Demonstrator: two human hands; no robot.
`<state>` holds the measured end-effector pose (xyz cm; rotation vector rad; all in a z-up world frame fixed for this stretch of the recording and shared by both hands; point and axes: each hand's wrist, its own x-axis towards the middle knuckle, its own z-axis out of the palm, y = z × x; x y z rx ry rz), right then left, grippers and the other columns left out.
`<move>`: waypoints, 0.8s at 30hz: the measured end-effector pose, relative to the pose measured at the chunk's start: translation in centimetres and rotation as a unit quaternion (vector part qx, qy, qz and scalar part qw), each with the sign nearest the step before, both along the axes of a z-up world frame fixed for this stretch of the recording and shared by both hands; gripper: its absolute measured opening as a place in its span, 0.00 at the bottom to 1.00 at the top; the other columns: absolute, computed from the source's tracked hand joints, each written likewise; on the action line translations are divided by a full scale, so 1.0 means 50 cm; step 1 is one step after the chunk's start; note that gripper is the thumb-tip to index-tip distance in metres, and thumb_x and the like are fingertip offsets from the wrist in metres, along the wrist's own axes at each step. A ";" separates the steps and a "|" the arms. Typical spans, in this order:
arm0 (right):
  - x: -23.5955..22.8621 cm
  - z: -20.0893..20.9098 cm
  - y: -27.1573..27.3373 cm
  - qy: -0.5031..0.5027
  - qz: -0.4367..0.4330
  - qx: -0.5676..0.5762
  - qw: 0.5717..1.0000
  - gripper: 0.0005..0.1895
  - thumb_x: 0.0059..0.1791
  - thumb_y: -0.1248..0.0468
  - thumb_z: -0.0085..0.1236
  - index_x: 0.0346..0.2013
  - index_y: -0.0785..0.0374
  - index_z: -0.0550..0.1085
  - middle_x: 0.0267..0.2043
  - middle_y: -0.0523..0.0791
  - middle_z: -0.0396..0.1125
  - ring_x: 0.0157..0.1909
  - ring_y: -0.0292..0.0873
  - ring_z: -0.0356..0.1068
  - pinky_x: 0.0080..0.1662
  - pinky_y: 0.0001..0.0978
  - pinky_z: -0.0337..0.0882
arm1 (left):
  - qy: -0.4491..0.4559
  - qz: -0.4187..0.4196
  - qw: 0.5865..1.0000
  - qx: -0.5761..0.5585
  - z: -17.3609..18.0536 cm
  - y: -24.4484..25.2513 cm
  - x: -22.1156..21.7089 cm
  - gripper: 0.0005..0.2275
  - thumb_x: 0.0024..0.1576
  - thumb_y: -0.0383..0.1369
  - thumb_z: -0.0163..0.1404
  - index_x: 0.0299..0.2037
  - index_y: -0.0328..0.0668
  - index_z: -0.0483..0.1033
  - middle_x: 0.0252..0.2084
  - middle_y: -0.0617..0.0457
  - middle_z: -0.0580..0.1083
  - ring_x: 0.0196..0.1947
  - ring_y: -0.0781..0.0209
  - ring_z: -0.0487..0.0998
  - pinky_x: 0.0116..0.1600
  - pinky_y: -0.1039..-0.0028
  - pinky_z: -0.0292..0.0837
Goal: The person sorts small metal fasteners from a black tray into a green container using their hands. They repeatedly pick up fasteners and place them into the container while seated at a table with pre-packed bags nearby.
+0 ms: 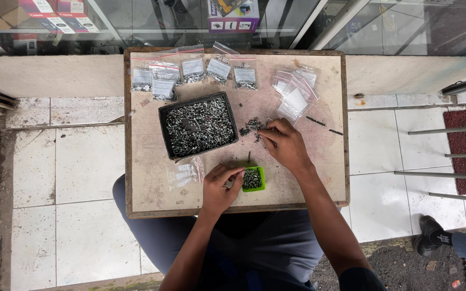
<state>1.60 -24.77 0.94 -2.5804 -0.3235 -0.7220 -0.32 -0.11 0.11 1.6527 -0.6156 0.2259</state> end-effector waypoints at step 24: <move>-0.163 0.034 0.119 0.193 0.051 0.476 0.857 0.05 0.52 0.70 0.68 0.38 0.70 0.80 0.36 0.51 0.71 0.36 0.40 0.66 0.34 0.33 0.67 | -0.141 -0.019 0.989 -0.049 0.031 -0.020 0.003 0.09 0.54 0.19 0.64 0.43 0.38 0.87 0.38 0.47 0.85 0.29 0.47 0.85 0.28 0.63 0.84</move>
